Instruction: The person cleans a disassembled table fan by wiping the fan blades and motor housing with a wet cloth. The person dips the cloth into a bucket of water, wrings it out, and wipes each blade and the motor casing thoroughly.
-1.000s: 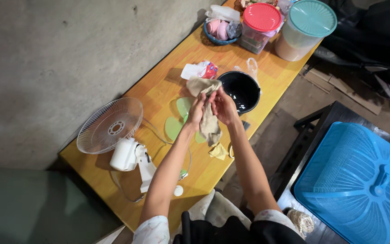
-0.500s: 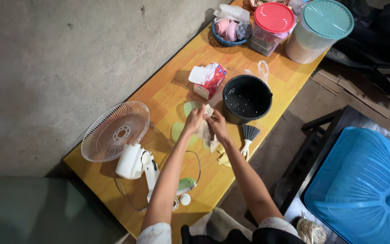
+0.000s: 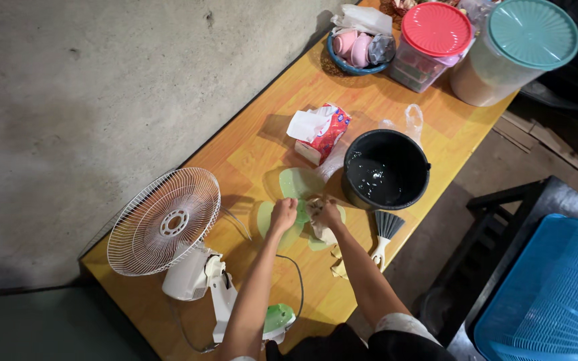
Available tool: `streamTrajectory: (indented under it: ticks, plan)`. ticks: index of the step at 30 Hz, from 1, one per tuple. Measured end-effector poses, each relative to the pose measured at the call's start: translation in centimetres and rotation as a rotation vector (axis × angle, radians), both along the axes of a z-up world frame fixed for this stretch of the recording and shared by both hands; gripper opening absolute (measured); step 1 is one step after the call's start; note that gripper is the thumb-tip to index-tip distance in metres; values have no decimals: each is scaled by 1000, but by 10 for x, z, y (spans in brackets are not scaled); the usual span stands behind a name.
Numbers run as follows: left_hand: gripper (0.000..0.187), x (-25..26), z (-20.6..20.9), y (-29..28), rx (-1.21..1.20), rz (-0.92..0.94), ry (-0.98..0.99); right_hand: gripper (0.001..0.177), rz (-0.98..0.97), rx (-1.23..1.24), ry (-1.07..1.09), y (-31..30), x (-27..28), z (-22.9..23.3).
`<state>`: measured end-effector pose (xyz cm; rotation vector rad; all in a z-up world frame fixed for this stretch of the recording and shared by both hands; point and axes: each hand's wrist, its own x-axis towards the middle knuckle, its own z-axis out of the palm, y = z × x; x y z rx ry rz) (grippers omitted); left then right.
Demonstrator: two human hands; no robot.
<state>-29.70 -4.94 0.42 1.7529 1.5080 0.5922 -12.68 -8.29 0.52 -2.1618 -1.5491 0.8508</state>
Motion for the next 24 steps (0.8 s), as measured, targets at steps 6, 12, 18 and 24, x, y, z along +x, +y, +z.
streamTrajectory:
  ticks: [6, 12, 18, 24]
  plan:
    - [40, -5, -1, -5, -23, 62, -72, 47, 5, -122, -302, 12, 5, -1]
    - [43, -8, 14, -28, -297, 101, -264, 35, -183, 217, -255, 1, -10, 32]
    - [59, -27, 56, -77, -385, -131, -59, 35, -279, 133, -203, -33, -1, 114]
    - [56, -51, 122, -148, 91, -58, -128, 45, -356, 106, -179, -121, -6, 215]
